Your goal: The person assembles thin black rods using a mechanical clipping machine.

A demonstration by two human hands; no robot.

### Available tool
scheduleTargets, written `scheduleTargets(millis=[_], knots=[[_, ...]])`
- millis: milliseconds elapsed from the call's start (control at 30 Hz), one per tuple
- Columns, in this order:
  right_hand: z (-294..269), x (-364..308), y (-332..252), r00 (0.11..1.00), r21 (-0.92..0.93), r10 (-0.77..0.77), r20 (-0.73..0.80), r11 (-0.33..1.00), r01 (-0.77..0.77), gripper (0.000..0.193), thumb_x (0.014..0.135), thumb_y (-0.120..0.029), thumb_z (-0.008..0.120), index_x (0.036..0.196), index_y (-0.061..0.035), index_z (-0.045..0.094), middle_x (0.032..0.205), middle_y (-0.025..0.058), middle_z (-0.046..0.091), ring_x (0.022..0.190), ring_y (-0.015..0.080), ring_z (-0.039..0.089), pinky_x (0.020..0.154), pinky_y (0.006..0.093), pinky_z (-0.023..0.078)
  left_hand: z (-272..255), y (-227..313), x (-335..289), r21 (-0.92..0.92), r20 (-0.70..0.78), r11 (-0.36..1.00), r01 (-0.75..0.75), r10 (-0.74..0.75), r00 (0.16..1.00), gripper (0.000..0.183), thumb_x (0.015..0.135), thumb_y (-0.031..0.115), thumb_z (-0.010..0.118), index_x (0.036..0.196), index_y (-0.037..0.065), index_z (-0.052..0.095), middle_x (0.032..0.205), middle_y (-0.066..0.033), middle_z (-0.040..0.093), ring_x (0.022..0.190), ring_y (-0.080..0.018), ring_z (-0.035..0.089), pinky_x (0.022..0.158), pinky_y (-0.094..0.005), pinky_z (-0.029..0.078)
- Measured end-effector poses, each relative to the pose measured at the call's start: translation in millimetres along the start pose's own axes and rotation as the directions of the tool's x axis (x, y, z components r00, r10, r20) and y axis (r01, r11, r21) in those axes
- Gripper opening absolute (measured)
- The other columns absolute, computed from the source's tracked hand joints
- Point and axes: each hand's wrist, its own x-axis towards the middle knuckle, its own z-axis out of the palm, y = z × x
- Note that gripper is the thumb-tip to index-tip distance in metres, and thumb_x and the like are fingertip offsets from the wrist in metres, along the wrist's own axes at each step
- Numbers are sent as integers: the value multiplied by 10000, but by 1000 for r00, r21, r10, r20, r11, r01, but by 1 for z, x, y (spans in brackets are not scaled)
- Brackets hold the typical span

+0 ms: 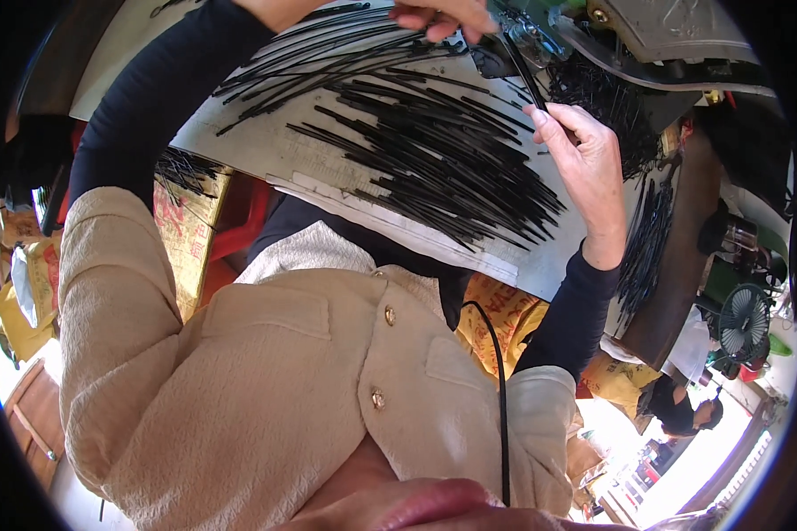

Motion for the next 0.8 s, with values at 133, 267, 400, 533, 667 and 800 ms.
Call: scheduleTargets(millis=[133, 267, 400, 533, 667, 800], knots=[[-2, -4, -4, 982, 185, 100, 160, 974, -129, 222, 847, -135, 567, 1007, 2, 637, 654, 38, 597, 546, 59, 467, 506, 247, 362, 19, 7, -21, 523, -6, 849, -67, 82, 997, 220, 762, 239, 603, 776, 31, 672, 623, -89, 629, 528, -197, 589, 519, -311, 469], [1, 2, -11, 961, 220, 102, 258, 962, -161, 272, 847, -111, 521, 1087, -14, 605, 671, -2, 599, 539, 21, 432, 487, 221, 333, 35, 2, -35, 742, -75, 667, -64, 177, 981, 182, 711, 197, 589, 746, 35, 664, 669, -164, 618, 657, -307, 619, 609, -377, 491], [8, 4, -9, 946, 354, 146, 289, 902, -247, 241, 862, -121, 519, 1067, -29, 607, 702, -22, 590, 542, 5, 441, 474, 166, 343, 35, 0, -32, 738, -85, 669, -91, 226, 970, 181, 709, 183, 586, 757, 28, 664, 676, -160, 621, 621, -298, 614, 590, -372, 489], [11, 9, -11, 939, 492, 168, 299, 816, -303, 236, 871, -128, 523, 1073, -27, 590, 712, -16, 584, 538, 18, 477, 470, 158, 389, 24, 4, -17, 450, -171, 879, -158, 259, 951, 187, 756, 179, 586, 754, 5, 654, 598, -105, 611, 528, -195, 600, 517, -326, 473], [19, 12, -16, 938, 604, 139, 316, 734, -312, 347, 852, -148, 537, 1164, 1, 520, 723, 15, 585, 566, 48, 520, 476, 170, 417, 27, -35, 11, -55, -312, 988, -143, 120, 943, 306, 880, 269, 576, 1019, 3, 634, 720, -50, 633, 440, -22, 479, 388, -133, 357], [21, 10, -16, 939, 626, 130, 319, 715, -311, 396, 850, -189, 546, 1190, 8, 497, 731, 16, 579, 590, 51, 528, 472, 167, 422, 36, -44, 20, -255, -393, 945, -205, 93, 915, 298, 882, 216, 558, 1110, 30, 610, 758, -12, 596, 512, -12, 470, 408, -130, 340]])
